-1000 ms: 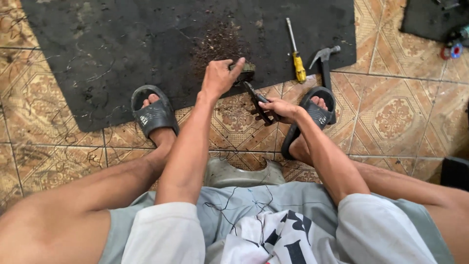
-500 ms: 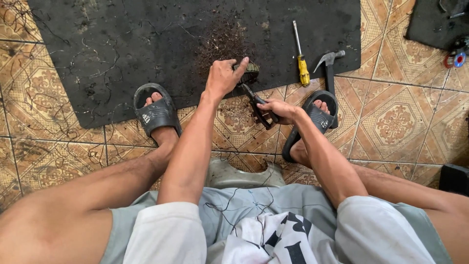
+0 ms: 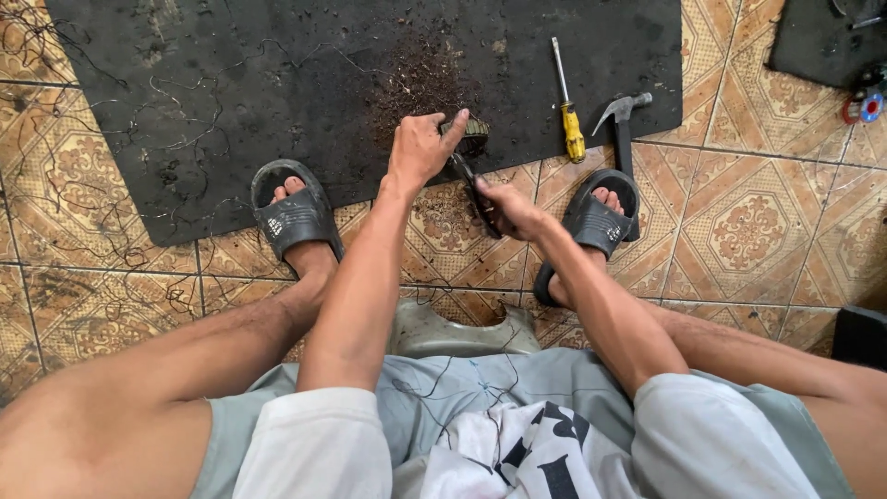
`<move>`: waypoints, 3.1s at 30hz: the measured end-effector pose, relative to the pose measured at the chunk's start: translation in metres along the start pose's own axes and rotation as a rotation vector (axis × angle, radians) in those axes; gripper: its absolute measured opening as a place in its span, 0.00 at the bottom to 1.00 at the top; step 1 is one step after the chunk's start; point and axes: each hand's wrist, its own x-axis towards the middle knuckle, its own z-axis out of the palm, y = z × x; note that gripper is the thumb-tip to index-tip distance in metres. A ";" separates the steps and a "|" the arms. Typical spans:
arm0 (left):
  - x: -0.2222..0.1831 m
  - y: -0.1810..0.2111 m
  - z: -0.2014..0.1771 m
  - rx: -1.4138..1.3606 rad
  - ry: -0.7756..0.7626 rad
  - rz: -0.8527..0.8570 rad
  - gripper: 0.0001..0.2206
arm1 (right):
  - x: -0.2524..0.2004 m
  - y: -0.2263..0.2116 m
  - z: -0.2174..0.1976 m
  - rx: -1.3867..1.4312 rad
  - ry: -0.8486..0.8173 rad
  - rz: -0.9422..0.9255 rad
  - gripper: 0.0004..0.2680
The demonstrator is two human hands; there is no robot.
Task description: Using a hammer and screwdriver to disassemble or repair a motor stator on the floor.
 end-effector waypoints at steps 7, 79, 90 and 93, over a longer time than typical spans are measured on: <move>-0.003 0.002 0.001 0.053 0.124 0.112 0.39 | -0.017 -0.020 0.027 -1.187 0.318 -0.218 0.22; 0.011 0.001 0.014 0.114 0.136 0.073 0.38 | -0.033 -0.024 0.064 0.153 0.031 0.043 0.08; 0.018 -0.007 0.032 0.176 0.104 0.222 0.41 | -0.041 -0.043 0.078 -0.999 0.390 -0.161 0.07; 0.020 -0.012 0.031 0.216 0.093 0.280 0.39 | -0.031 -0.030 0.070 -1.254 0.429 -0.292 0.06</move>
